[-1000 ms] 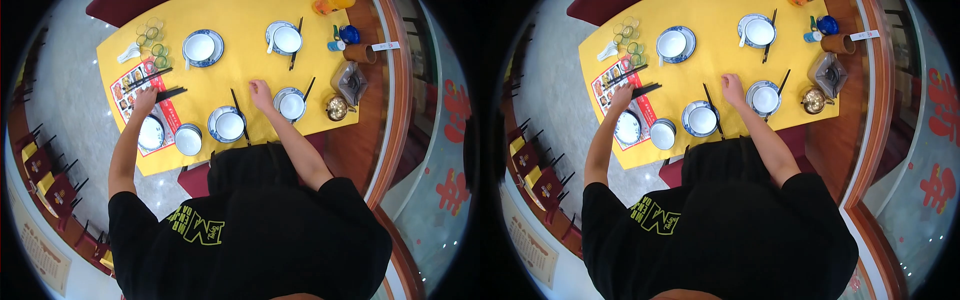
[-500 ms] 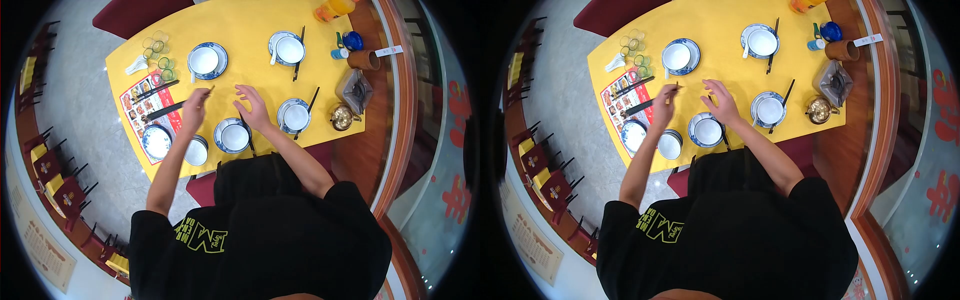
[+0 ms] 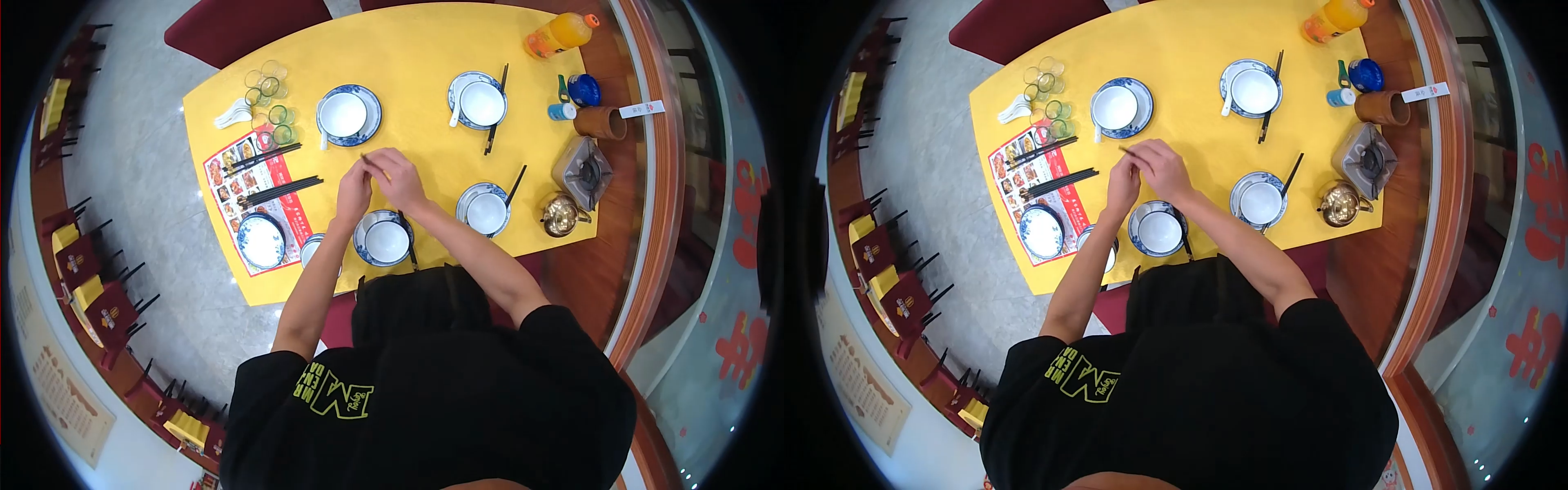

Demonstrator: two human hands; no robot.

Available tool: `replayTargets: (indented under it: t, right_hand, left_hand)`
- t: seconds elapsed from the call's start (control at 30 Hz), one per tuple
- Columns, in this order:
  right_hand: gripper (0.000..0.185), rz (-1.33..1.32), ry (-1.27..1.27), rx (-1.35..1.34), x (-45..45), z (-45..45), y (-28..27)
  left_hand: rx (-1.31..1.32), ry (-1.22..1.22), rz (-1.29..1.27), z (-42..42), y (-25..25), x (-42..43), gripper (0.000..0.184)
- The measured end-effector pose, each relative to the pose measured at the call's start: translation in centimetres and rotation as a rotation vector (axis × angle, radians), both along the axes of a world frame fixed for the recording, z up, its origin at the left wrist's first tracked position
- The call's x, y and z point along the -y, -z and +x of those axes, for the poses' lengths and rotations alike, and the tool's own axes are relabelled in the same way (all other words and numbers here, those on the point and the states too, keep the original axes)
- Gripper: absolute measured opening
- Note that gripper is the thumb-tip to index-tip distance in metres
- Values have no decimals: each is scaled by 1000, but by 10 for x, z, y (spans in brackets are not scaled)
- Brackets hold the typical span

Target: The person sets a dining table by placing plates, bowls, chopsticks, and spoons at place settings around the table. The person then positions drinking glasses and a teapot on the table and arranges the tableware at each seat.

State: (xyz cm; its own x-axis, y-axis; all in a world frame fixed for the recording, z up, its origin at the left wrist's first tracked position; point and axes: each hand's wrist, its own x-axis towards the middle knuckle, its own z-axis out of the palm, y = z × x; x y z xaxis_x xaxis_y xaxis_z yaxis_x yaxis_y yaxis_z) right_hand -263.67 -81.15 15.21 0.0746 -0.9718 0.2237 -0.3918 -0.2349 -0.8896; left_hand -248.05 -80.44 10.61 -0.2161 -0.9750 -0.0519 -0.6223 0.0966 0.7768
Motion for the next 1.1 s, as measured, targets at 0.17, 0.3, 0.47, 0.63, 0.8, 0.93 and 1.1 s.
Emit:
replayTargets:
  t: [0.17, 0.3, 0.47, 0.63, 0.8, 0.93, 1.1]
  right_hand:
    - [17, 308, 128, 68, 52, 0, 32]
    - [23, 518, 222, -96, 114, -16, 60]
    - [20, 589, 336, -169, 156, -1, 91]
    - [18, 653, 295, -281, 158, 10, 77]
    - [18, 570, 261, -265, 146, 14, 83]
    - [18, 552, 270, -244, 131, 12, 76]
    - [22, 397, 240, -134, 88, 0, 78]
  left_hand:
    - [-119, -128, 240, -20, -17, 34, 35]
    - [-247, -286, 192, -28, 10, 43, 40]
    - [-6, -315, 298, -21, 34, 33, 33]
    - [-190, -471, 622, -26, 18, 32, 28]
    - [-320, -516, 475, -26, 41, 25, 28]
    - [-253, -541, 457, -19, 14, 9, 28]
    - [-209, -394, 275, 18, -41, -34, 28]
